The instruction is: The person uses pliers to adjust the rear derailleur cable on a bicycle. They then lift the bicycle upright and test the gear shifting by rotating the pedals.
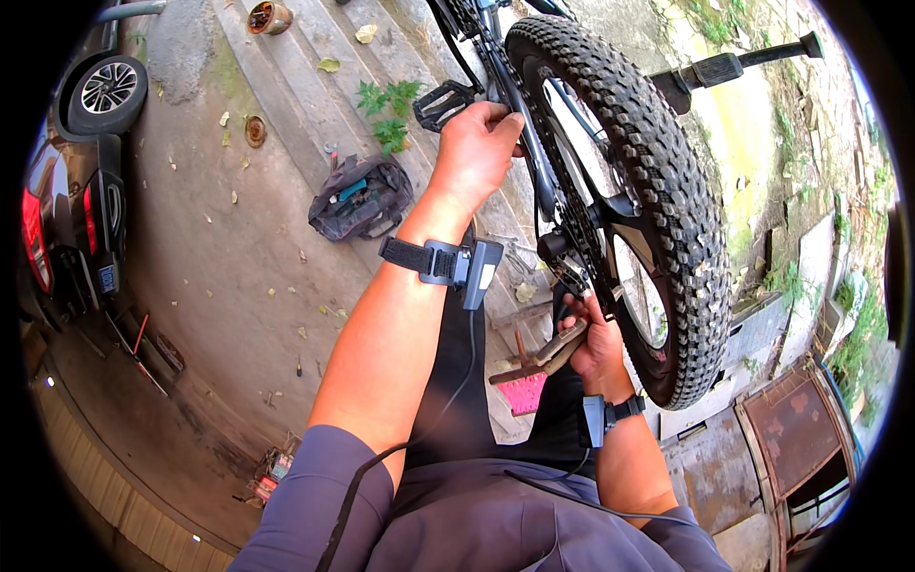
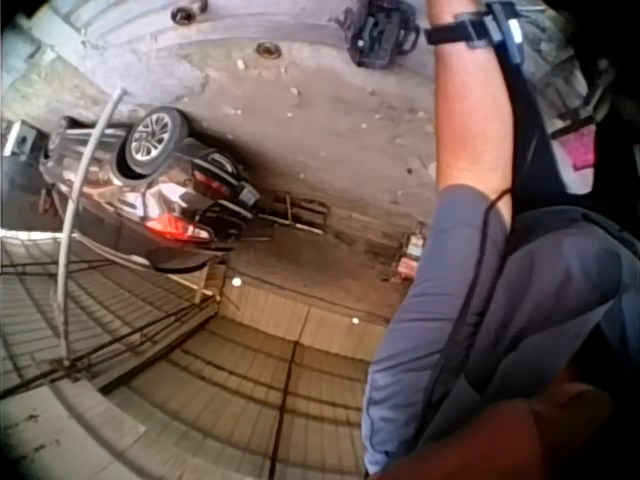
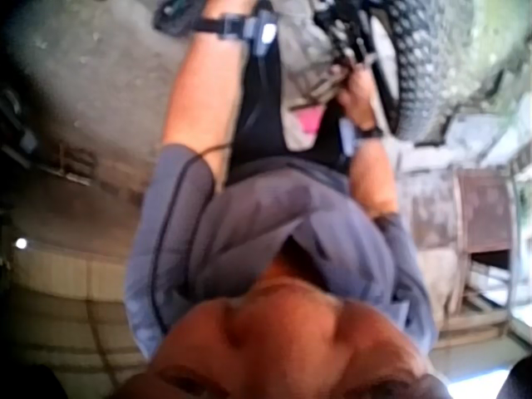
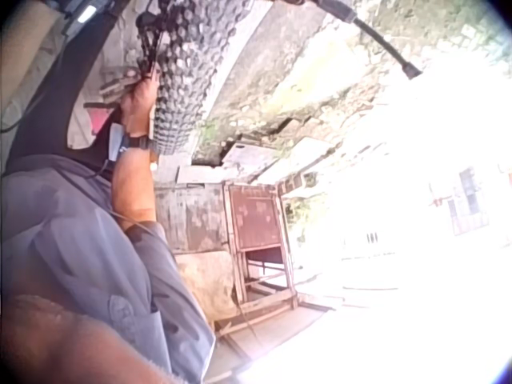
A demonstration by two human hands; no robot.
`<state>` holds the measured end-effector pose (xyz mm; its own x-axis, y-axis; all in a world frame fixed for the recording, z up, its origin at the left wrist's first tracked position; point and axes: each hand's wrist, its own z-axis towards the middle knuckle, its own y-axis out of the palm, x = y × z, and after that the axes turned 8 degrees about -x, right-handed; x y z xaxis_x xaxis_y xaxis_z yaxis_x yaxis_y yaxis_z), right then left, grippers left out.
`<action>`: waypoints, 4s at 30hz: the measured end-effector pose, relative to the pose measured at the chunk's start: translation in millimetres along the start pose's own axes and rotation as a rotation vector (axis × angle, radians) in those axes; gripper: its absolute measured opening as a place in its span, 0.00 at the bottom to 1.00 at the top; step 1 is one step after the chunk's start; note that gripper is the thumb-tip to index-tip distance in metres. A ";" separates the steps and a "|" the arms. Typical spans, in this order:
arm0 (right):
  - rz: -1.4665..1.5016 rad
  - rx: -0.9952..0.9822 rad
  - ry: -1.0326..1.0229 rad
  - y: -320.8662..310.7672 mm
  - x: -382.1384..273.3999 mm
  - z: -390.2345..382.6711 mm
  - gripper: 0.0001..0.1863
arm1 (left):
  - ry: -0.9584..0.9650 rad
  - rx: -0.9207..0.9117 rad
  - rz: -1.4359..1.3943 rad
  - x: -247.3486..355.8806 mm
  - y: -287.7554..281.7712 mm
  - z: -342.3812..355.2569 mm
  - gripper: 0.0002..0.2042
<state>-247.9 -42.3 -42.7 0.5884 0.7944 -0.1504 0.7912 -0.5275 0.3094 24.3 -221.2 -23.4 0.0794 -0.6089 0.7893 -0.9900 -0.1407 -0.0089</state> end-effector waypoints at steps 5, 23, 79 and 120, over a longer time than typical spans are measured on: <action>-0.002 -0.013 0.063 7.4 -2.1 -4.9 0.12 | -0.006 -0.029 0.009 0.6 -4.9 1.3 0.11; -0.014 -0.038 0.206 3.0 -1.9 -0.4 0.18 | -0.148 -0.001 0.101 -47.9 -0.9 -69.7 0.11; -0.587 -0.169 0.114 -23.4 -30.4 -66.1 0.13 | -0.083 0.459 -0.057 -106.4 168.1 -164.6 0.09; -0.289 -0.314 -0.196 -9.1 -4.8 -12.2 0.16 | -0.032 0.406 -0.458 -105.6 174.8 -163.4 0.07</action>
<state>-259.9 -37.7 -33.3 0.3956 0.8077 -0.4372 0.8562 -0.1522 0.4936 -176.2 -53.9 -8.0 0.4957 -0.4384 0.7497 -0.7316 -0.6759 0.0886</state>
